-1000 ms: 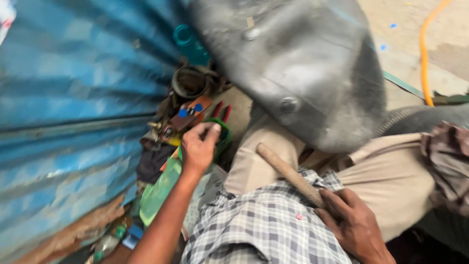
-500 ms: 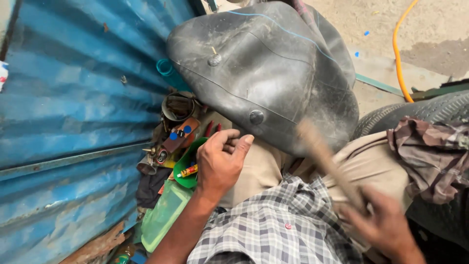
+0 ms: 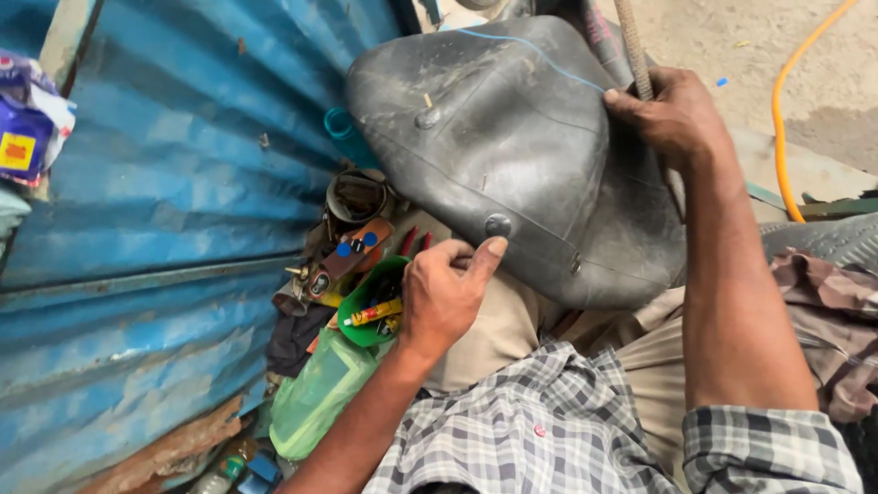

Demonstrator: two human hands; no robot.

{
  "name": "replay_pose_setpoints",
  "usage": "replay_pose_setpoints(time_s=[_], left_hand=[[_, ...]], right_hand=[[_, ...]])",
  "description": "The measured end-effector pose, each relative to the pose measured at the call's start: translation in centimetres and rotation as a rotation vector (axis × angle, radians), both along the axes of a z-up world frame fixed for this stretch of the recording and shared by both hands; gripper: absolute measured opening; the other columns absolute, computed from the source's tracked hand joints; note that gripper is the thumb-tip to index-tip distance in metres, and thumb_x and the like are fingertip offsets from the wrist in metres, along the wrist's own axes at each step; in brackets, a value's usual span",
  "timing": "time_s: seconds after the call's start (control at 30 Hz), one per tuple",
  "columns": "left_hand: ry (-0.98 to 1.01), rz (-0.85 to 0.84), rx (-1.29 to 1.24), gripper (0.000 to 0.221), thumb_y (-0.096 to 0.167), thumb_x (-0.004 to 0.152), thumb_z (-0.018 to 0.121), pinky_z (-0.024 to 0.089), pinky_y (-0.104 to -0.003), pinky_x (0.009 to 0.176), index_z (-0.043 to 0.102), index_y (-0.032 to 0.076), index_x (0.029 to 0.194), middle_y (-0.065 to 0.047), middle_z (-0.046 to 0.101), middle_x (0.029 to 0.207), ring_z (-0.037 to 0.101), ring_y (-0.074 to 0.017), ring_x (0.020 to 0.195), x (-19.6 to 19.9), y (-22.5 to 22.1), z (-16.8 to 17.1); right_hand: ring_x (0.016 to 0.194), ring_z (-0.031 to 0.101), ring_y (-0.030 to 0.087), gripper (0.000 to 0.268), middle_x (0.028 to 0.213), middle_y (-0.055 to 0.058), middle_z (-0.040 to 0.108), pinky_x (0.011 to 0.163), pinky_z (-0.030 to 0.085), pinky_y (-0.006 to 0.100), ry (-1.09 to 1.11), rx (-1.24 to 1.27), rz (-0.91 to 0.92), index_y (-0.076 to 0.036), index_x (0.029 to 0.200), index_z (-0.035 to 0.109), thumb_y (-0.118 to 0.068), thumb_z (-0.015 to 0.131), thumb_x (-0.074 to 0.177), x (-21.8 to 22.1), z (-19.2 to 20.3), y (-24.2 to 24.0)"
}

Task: The person is repairing a punctured inner tube by sanding the surface with a metal rod, applying adhesive, and then placing and pressing a rubber patch onto the puncture.

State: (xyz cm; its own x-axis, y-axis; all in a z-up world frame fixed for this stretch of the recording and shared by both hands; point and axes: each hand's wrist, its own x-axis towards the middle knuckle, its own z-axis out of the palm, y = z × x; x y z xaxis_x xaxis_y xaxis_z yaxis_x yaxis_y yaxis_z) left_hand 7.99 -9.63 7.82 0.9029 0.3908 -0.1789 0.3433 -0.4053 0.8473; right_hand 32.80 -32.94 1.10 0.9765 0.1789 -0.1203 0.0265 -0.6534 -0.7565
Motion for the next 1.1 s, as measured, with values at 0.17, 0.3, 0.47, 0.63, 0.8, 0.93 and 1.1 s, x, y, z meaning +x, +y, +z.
replay_pose_setpoints(time_s=[0.17, 0.3, 0.47, 0.63, 0.8, 0.93, 1.1], left_hand=[[0.110, 0.027, 0.103, 0.073, 0.060, 0.080, 0.079, 0.048, -0.044, 0.060, 0.062, -0.008, 0.060, -0.024, 0.062, 0.060, 0.063, -0.0311, 0.055, 2.0, -0.2, -2.1], [-0.001, 0.096, 0.055, 0.065, 0.057, 0.077, 0.080, 0.050, -0.041, 0.059, 0.066, -0.005, 0.061, -0.022, 0.066, 0.062, 0.066, -0.0237, 0.056, 2.4, -0.7, -2.4], [-0.156, 0.106, -0.470, 0.035, 0.028, 0.091, 0.076, 0.047, -0.034, 0.060, 0.075, -0.004, 0.077, -0.004, 0.069, 0.073, 0.056, -0.0099, 0.065, 1.8, -1.2, -2.3], [-0.251, -0.005, -0.605, 0.022, 0.019, 0.095, 0.073, 0.050, -0.027, 0.074, 0.076, -0.002, 0.090, -0.002, 0.075, 0.084, 0.062, -0.0093, 0.076, -1.4, 0.5, -2.2], [-0.118, 0.089, -1.031, 0.015, 0.013, 0.092, 0.076, 0.050, -0.026, 0.083, 0.078, -0.001, 0.095, -0.004, 0.076, 0.095, 0.066, -0.0117, 0.087, -1.5, 0.0, -3.3], [-0.136, 0.047, -1.211, 0.016, 0.000, 0.085, 0.078, 0.052, -0.031, 0.092, 0.075, 0.002, 0.101, -0.005, 0.074, 0.100, 0.068, -0.0150, 0.095, -1.0, 0.2, -3.4], [-0.103, 0.024, -1.248, 0.020, -0.005, 0.082, 0.078, 0.051, -0.032, 0.091, 0.075, 0.002, 0.100, -0.005, 0.075, 0.101, 0.067, -0.0157, 0.095, -0.3, 0.0, -2.6]], right_hand=[[0.067, 0.054, 0.012, 0.030, 0.077, 0.001, 0.064, 0.059, 0.045, 0.032, 0.134, 0.139, -0.016, 0.000, 0.096, 0.070, -0.026, 0.084, 0.093, -0.5, 1.0, 0.1], [0.066, 0.051, 0.010, 0.022, 0.079, -0.002, 0.064, 0.058, 0.043, 0.031, 0.101, 0.208, -0.031, -0.005, 0.103, 0.071, -0.021, 0.083, 0.093, -1.3, 0.0, -0.3], [0.067, 0.050, 0.009, 0.027, 0.076, -0.001, 0.060, 0.059, 0.044, 0.030, -0.027, 0.166, 0.021, 0.000, 0.094, 0.065, -0.018, 0.085, 0.096, -2.1, 1.3, -1.1], [0.069, 0.051, 0.012, 0.027, 0.077, 0.002, 0.060, 0.062, 0.045, 0.033, -0.075, 0.170, 0.044, -0.002, 0.091, 0.066, -0.020, 0.085, 0.095, -2.8, 1.1, -0.9], [0.075, 0.060, 0.026, 0.032, 0.084, 0.018, 0.064, 0.069, 0.049, 0.041, -0.414, -0.168, 0.111, 0.003, 0.095, 0.068, -0.024, 0.085, 0.099, -4.5, -0.6, -2.6], [0.070, 0.065, 0.029, 0.048, 0.079, 0.019, 0.068, 0.065, 0.051, 0.042, 0.122, -0.384, 0.012, 0.003, 0.107, 0.066, -0.039, 0.081, 0.091, -10.9, 6.0, -2.9], [0.069, 0.058, 0.014, 0.062, 0.082, 0.006, 0.061, 0.054, 0.046, 0.032, 0.354, 0.293, -0.009, 0.004, 0.139, 0.059, -0.022, 0.079, 0.086, -22.2, 3.7, -7.6]])
